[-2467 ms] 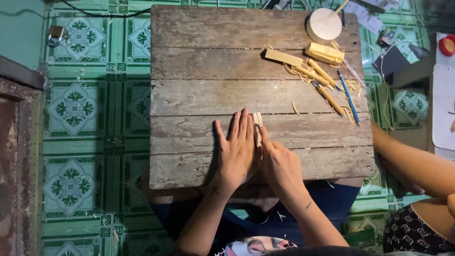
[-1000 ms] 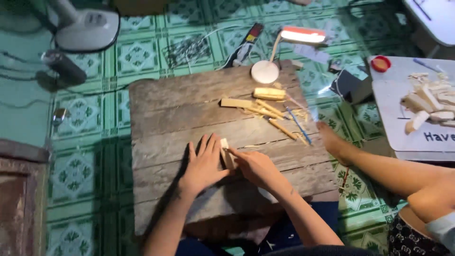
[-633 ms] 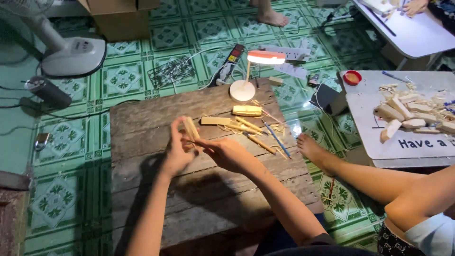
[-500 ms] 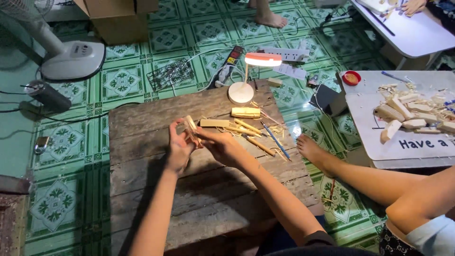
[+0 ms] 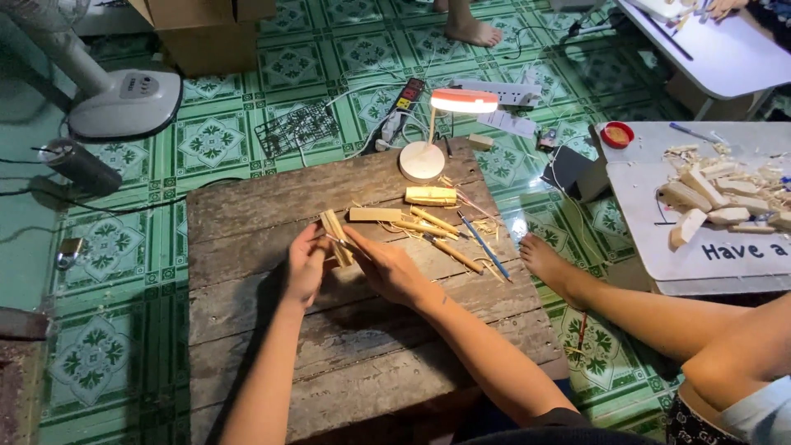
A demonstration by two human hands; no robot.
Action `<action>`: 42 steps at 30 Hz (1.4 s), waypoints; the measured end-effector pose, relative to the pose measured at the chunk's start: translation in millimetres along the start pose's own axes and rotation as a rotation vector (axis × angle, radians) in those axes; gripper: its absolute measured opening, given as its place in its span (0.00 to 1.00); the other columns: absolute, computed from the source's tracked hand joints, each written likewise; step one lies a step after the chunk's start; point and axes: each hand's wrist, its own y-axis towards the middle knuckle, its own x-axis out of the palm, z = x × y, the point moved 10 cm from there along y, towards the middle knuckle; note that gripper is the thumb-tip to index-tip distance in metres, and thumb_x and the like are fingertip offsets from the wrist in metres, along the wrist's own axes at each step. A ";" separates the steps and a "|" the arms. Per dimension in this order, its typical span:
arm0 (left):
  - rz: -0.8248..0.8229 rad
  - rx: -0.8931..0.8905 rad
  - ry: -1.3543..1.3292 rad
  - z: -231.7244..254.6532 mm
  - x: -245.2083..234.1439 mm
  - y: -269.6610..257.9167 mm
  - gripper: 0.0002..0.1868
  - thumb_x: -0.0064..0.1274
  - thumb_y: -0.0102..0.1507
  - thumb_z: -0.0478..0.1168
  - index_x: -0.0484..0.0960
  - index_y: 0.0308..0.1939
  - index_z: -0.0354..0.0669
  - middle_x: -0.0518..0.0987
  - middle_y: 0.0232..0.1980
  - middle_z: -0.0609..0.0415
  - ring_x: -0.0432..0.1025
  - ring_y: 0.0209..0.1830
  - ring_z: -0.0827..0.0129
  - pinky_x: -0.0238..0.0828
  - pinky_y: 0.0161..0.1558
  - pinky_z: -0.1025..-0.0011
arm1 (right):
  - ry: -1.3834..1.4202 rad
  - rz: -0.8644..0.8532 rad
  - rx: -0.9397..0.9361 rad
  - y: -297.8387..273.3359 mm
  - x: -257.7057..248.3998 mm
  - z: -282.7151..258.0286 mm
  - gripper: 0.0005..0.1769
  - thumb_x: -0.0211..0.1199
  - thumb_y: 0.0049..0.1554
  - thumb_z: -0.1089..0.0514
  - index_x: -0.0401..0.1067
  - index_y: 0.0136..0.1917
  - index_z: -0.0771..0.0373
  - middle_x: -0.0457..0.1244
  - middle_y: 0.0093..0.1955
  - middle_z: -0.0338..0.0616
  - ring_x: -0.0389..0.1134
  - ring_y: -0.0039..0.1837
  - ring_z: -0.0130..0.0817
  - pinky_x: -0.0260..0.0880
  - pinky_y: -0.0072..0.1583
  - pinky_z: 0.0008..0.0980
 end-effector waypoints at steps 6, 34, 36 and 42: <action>0.161 -0.058 -0.001 24.3 10.3 -20.4 0.22 0.61 0.66 0.45 0.77 0.61 0.41 0.81 0.45 0.51 0.76 0.37 0.72 0.81 0.35 0.70 | -0.022 -0.003 0.038 6.7 -5.3 -11.5 0.31 0.61 0.60 0.64 0.63 0.76 0.61 0.71 0.48 0.57 0.73 0.46 0.59 0.73 0.44 0.54; -0.177 0.180 0.150 43.8 64.3 -42.4 0.22 0.77 0.45 0.28 0.79 0.36 0.31 0.83 0.32 0.42 0.79 0.33 0.65 0.79 0.37 0.68 | 0.220 0.087 0.357 -17.1 8.6 45.3 0.24 0.63 0.61 0.59 0.64 0.69 0.54 0.56 0.24 0.35 0.57 0.30 0.29 0.60 0.39 0.27; -0.118 0.131 0.150 55.7 68.3 -47.4 0.21 0.78 0.45 0.31 0.81 0.34 0.30 0.84 0.30 0.42 0.79 0.28 0.64 0.80 0.33 0.70 | 0.269 0.063 0.358 -21.2 13.9 51.9 0.24 0.63 0.62 0.58 0.66 0.70 0.53 0.56 0.24 0.41 0.59 0.30 0.30 0.61 0.40 0.28; -0.117 0.060 0.103 35.0 59.0 -27.4 0.16 0.73 0.49 0.28 0.81 0.35 0.27 0.81 0.25 0.40 0.78 0.20 0.60 0.73 0.14 0.72 | 0.359 0.035 0.376 -22.1 20.9 55.0 0.25 0.62 0.62 0.61 0.67 0.71 0.51 0.62 0.30 0.45 0.62 0.32 0.30 0.66 0.42 0.29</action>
